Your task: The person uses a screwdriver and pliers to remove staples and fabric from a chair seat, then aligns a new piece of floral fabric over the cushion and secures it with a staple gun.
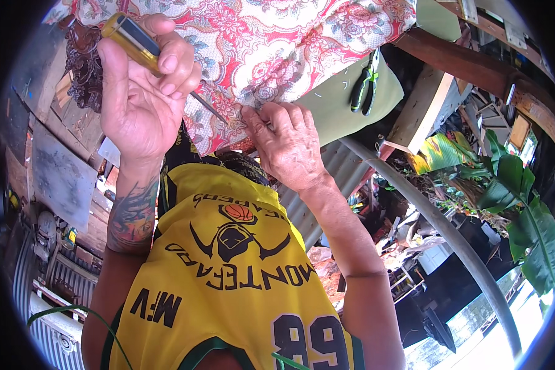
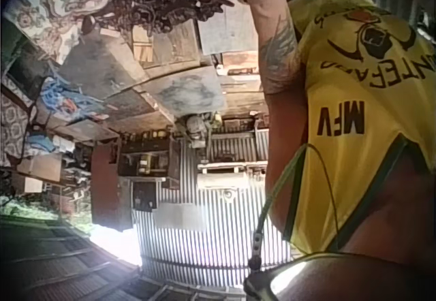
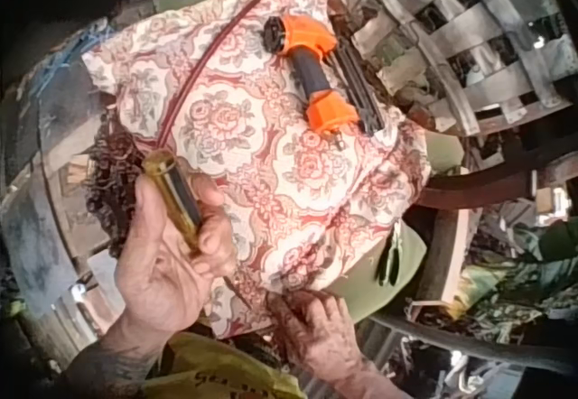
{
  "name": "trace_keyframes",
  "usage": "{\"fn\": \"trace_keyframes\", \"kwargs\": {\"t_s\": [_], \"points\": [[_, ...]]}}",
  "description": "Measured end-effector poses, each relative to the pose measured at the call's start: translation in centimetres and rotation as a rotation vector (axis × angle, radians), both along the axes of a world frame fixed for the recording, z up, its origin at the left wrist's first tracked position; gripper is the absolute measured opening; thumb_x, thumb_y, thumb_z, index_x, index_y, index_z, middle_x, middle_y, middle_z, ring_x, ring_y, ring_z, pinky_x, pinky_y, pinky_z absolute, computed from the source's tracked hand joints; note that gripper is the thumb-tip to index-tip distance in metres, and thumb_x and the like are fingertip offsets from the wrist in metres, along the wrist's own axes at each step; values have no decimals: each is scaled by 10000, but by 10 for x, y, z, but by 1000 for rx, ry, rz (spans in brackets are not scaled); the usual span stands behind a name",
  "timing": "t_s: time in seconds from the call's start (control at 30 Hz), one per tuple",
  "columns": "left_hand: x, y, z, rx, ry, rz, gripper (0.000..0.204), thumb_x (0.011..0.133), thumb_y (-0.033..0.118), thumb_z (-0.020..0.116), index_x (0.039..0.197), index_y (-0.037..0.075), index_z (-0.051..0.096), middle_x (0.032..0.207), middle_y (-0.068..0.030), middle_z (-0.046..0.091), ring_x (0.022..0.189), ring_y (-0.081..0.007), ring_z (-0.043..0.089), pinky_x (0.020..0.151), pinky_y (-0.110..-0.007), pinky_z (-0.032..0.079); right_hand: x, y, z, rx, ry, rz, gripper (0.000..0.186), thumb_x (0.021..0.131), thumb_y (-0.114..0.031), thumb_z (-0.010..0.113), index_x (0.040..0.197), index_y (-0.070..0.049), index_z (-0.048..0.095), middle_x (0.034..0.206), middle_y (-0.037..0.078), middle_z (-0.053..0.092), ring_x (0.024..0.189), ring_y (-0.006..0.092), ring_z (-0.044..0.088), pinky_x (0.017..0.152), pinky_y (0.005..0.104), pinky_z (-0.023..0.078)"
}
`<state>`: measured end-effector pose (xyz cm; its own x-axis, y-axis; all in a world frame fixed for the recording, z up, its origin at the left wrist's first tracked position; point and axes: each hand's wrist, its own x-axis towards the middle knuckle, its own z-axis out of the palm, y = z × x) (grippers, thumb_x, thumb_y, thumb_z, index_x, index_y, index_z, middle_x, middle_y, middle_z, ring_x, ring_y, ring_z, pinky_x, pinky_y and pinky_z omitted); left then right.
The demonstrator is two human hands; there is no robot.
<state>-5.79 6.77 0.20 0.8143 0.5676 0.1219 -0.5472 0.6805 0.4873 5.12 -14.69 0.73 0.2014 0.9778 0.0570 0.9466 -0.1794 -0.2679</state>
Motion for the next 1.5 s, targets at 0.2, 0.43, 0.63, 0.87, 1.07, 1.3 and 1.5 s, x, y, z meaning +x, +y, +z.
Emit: {"fn": "trace_keyframes", "kwargs": {"t_s": [0.2, 0.43, 0.63, 0.87, 1.07, 1.3, 1.5], "points": [[9, -10, 1, -4, 45, 77, 607, 1129, 515, 287, 1318, 1, 549, 882, -32, 550, 678, -98, 407, 638, -270, 364, -2, 1, 1, -32, -5, -18, 461, 843, -161, 775, 1294, -121, 691, 1077, 57, 566, 1013, 266, 576, 855, 425, 473], [3, 1, -5, 14, -46, -5, 658, 1120, 545, 270, 1398, -3, 506, 948, -24, 513, 724, -92, 366, 681, -257, 341, -22, 26, 26, -330, -75, -137, 417, 894, -181, 702, 1303, -108, 662, 897, 81, 603, 845, 263, 656, 738, 409, 520], [5, -4, -15, -33, 50, 163, 597, 1139, 491, 268, 1286, 1, 573, 824, -37, 581, 646, -110, 446, 604, -281, 378, -25, 36, 31, -439, 87, -249, 366, 960, -167, 627, 1326, -143, 620, 744, 95, 678, 670, 296, 718, 621, 435, 568], [-5, 13, -10, -8, -18, 0, 665, 1120, 547, 263, 1407, -5, 500, 954, -18, 507, 733, -93, 370, 685, -256, 342, -22, 32, 23, -485, 108, -266, 357, 1009, -201, 596, 1365, -203, 563, 694, 124, 707, 672, 347, 728, 626, 478, 572], [-3, 18, -11, -11, -24, -11, 665, 1119, 548, 268, 1409, -5, 495, 956, -14, 501, 739, -92, 373, 684, -250, 342, -26, 33, 25, -590, 118, -296, 408, 998, -188, 591, 1401, -187, 531, 585, 115, 655, 560, 356, 691, 570, 490, 556], [-3, 20, -11, -27, -12, -16, 664, 1117, 553, 273, 1404, -5, 493, 955, -13, 496, 743, -90, 371, 682, -246, 338, -36, 28, 24, -583, -6, -169, 662, 932, -171, 643, 1522, 10, 402, 556, 87, 627, 490, 280, 662, 514, 434, 534], [-5, 22, -13, -46, 4, -20, 658, 1117, 548, 287, 1401, -4, 504, 956, -12, 494, 746, -92, 371, 681, -245, 335, -36, 32, 28, -583, -1, -155, 674, 938, -175, 642, 1520, 55, 392, 538, 68, 599, 468, 259, 641, 487, 417, 519]]}}
